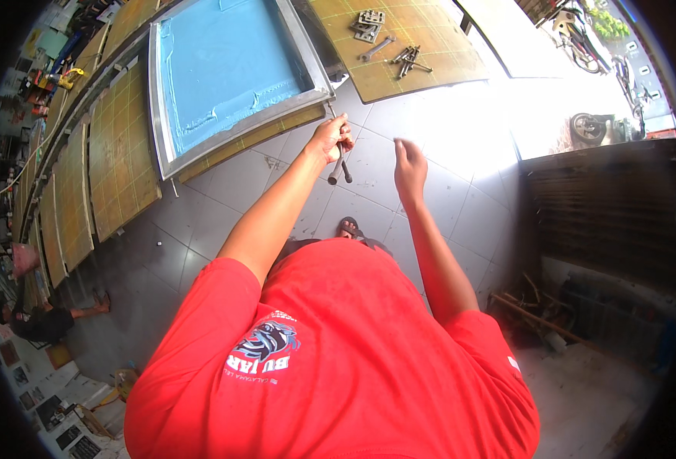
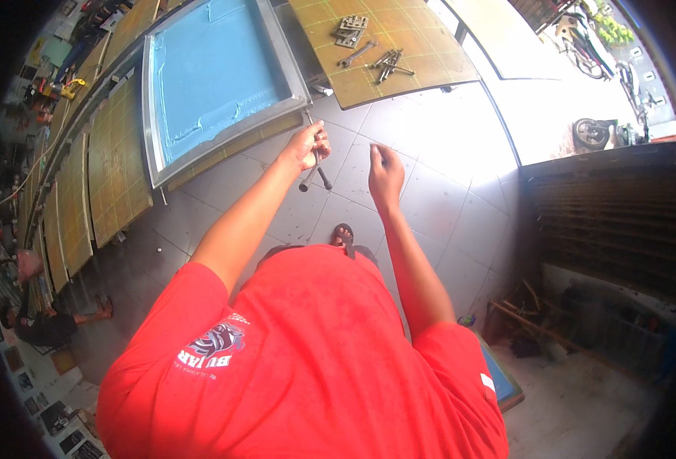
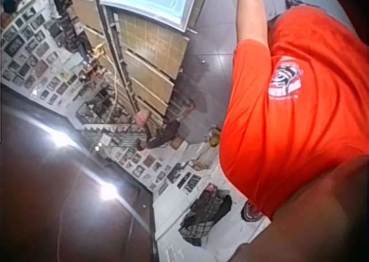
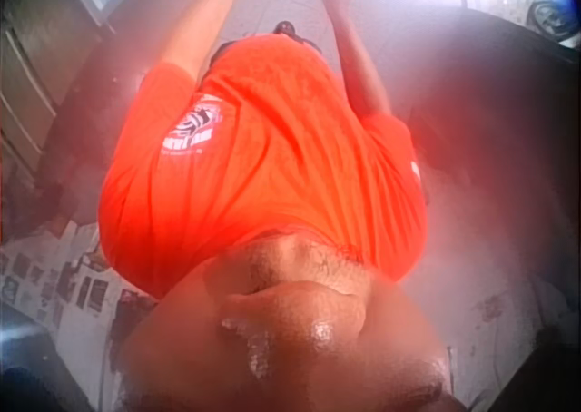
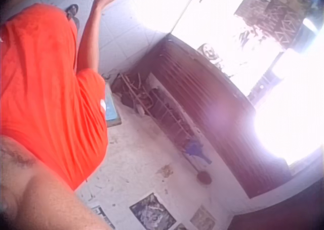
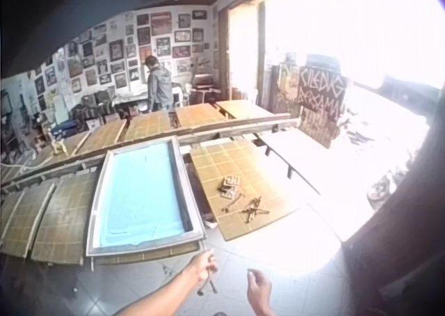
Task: The person loosens clamps on a screen printing frame using a T-handle socket wrench, removes the frame and places it on a stack, then positions a new frame onto the table and tightens the clamps to secure it.
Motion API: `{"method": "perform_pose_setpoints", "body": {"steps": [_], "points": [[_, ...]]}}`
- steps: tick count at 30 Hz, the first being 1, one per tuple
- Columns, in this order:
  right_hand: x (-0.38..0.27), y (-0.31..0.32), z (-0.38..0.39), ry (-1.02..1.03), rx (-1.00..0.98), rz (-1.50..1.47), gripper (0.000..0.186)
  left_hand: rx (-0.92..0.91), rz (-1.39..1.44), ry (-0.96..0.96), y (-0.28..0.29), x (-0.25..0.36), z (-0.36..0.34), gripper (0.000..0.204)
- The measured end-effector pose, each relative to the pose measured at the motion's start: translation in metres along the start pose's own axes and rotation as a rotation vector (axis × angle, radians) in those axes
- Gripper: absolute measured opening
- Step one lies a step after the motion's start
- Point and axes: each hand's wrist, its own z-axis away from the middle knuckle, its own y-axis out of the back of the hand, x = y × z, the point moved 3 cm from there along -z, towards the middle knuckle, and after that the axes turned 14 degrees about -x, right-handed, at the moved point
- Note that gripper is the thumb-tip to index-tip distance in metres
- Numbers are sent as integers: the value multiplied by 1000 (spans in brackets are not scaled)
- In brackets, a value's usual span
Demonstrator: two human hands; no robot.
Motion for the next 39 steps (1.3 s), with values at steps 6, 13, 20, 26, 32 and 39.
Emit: {"method": "perform_pose_setpoints", "body": {"steps": [6, 13, 20, 26, 32, 39], "points": [[-7, -64, -100, -181, -530, -136, 33, 23, -103, -30, 1, -8, -13, 22], [-17, -90, -118, -310, -808, -8, 30, 167, -429, 6, 3, -31, -3, 20], [-9, -103, -93, -675, -635, -436, 32, 165, -476, 39, 55, -55, 55, 18], [2, -100, -82, -703, -843, -851, 18, 439, -743, 103, 136, -44, 155, 15], [-16, -98, -72, -691, -828, -855, 19, 759, -530, 77, 214, -71, 273, 15], [9, -106, -72, -691, -734, -841, 31, 887, -378, 105, 240, -109, 324, 15]]}}
